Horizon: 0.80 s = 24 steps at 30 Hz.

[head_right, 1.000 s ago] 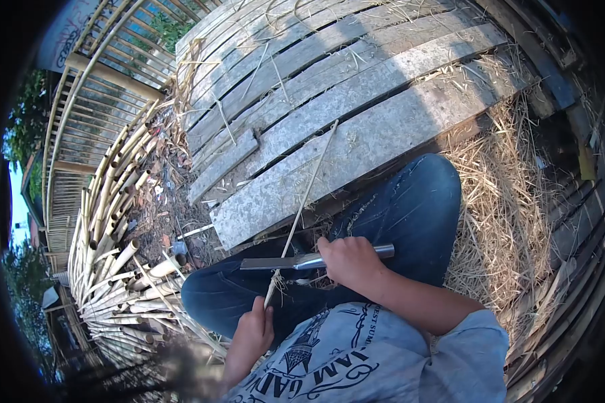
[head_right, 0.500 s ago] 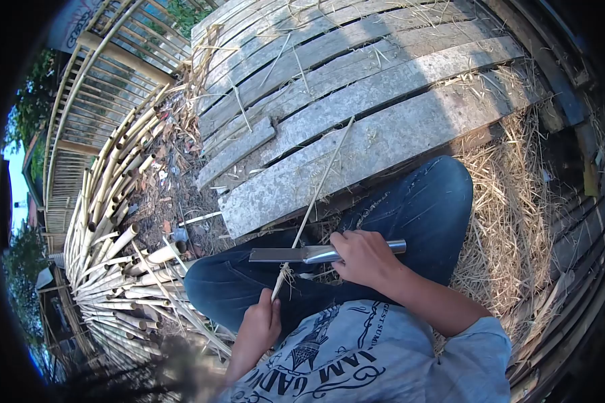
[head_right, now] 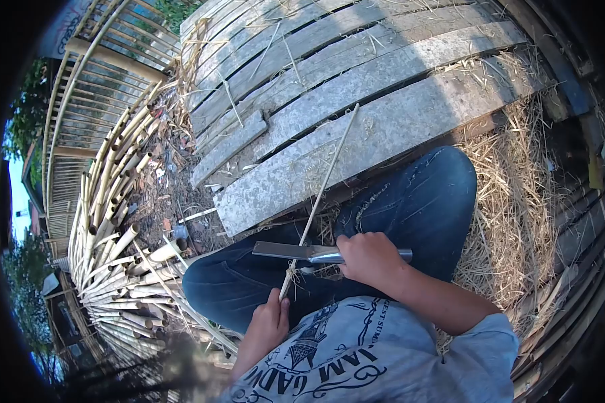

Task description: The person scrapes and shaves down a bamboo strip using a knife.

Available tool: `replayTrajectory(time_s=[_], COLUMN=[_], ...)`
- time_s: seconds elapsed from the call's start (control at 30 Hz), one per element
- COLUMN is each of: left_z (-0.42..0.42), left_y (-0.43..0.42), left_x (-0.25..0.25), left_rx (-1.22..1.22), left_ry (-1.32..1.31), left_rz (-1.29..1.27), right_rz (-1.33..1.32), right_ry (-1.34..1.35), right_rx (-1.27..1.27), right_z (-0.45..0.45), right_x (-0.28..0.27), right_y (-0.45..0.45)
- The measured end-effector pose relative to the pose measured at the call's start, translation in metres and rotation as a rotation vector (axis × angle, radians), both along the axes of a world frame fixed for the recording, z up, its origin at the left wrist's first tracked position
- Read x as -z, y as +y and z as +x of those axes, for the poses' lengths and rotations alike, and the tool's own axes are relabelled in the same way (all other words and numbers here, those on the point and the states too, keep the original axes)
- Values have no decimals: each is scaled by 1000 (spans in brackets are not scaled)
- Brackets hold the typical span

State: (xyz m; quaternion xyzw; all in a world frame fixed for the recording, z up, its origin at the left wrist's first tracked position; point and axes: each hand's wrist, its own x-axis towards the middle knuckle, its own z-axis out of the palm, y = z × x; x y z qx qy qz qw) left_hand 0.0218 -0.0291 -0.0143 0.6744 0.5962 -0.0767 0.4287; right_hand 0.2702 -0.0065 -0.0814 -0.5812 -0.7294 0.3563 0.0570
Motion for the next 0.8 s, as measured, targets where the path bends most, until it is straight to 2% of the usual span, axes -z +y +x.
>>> replayTrajectory(time_s=[0.23, 0.4, 0.47, 0.53, 0.6, 0.67, 0.73, 0.8], left_z=[0, 0, -9, -15, -20, -21, -15, -9], left_y=[-1, -3, -7, -12, -18, -19, -17, -15], left_x=[1, 0, -5, -8, -11, -3, 3, 7], left_rx=[-3, -50, -86, -108, -111, -128, -133, -123], left_ry=[16, -47, -39, -34, -37, -81, -121, -155], left_rz=[10, 35, -12, -57, -112, -103, -99, -90], right_rz=[176, 166, 66, 161, 169, 185, 116, 39], right_ry=[-190, -215, -381, -480, -560, -527, -309, -153], right_rx=[17, 19, 227, 461, 473, 475, 423, 332], right_z=[11, 21, 34, 74, 100, 95, 65, 31], right_x=[12, 10, 8, 15, 5, 2, -15, -9], right_y=[2, 9, 19, 38, 49, 46, 36, 22])
